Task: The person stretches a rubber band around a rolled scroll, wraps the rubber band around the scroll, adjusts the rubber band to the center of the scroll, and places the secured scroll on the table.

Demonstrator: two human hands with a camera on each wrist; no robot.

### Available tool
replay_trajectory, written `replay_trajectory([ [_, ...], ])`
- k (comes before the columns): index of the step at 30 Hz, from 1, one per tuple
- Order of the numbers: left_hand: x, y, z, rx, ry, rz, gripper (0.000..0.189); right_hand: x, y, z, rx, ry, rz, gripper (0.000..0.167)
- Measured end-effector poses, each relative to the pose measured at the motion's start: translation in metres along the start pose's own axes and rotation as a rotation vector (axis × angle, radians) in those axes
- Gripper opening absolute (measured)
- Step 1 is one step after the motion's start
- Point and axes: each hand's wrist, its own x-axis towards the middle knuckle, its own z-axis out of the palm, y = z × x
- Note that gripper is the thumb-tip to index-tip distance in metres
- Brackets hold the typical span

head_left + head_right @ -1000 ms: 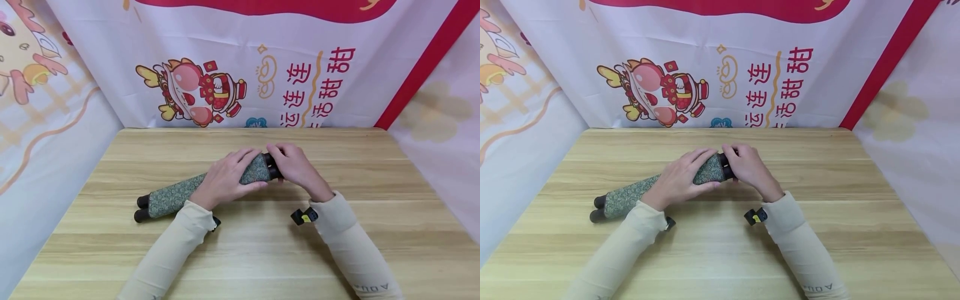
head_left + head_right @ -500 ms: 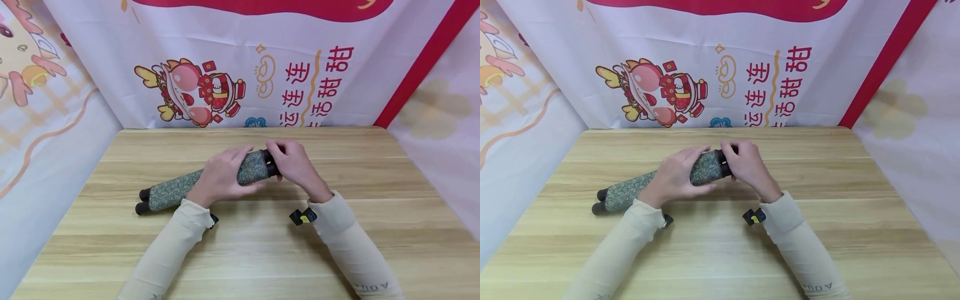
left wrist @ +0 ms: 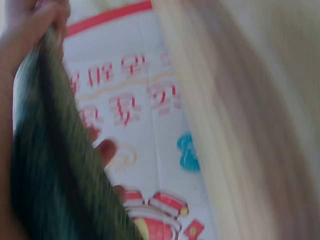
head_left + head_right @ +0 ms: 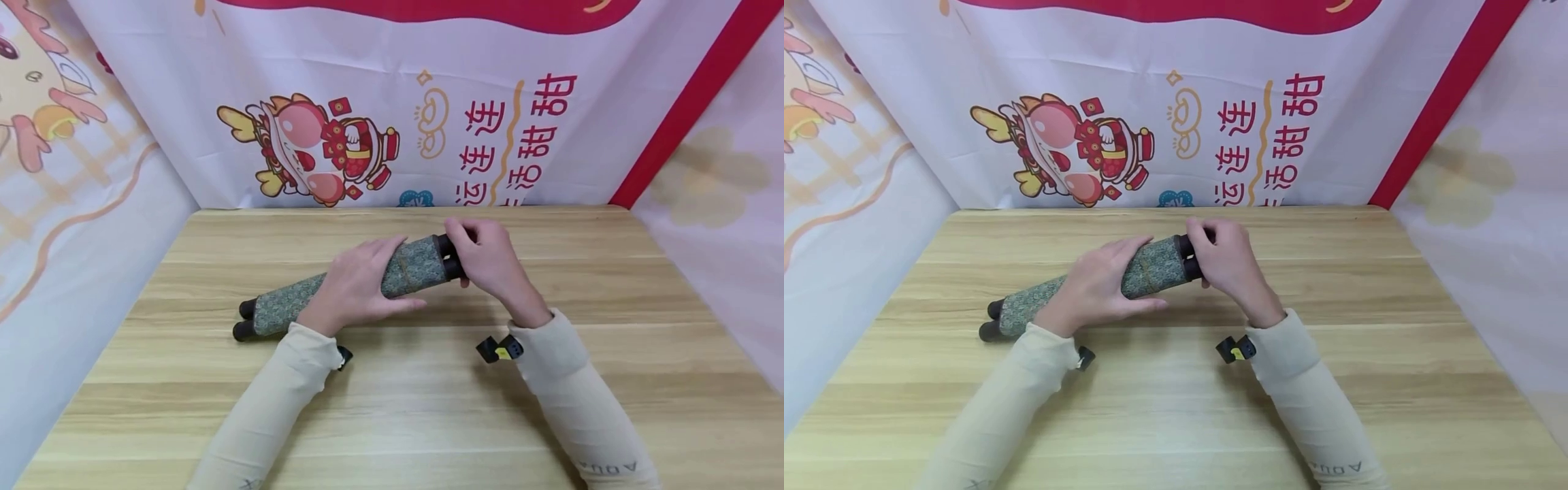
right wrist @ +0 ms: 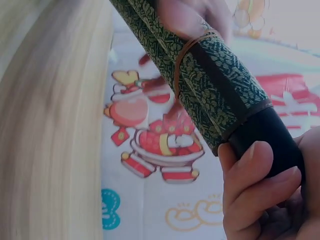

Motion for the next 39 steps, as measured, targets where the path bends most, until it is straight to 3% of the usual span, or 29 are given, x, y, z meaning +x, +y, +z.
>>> replay_trajectory([
  [5, 0.002, 0.004, 0.003, -0.055, 0.066, 0.012, 0.088, -0.001, -0.007, 0.003, -0.014, 0.015, -0.042, 0.044],
  [11, 0.001, -0.004, -0.003, -0.034, 0.02, -0.001, 0.08, 0.001, -0.002, 0.001, -0.01, 0.037, -0.024, 0.045],
  [18, 0.002, 0.005, -0.002, -0.053, 0.044, 0.029, 0.091, -0.004, -0.004, 0.003, -0.014, 0.004, -0.053, 0.046],
  [26, 0.002, -0.002, -0.01, -0.025, -0.039, -0.042, 0.081, -0.002, -0.003, -0.001, -0.024, 0.037, -0.02, 0.047],
  [30, 0.001, -0.002, -0.01, -0.004, -0.038, -0.03, 0.085, -0.003, -0.003, 0.0, -0.022, 0.032, -0.026, 0.046],
  [35, 0.002, 0.002, -0.006, -0.057, 0.003, 0.009, 0.089, -0.005, -0.005, 0.001, -0.024, 0.025, -0.035, 0.045],
  [39, 0.002, -0.002, -0.007, -0.083, -0.047, -0.017, 0.085, -0.003, -0.004, -0.002, -0.031, 0.037, -0.014, 0.048],
])
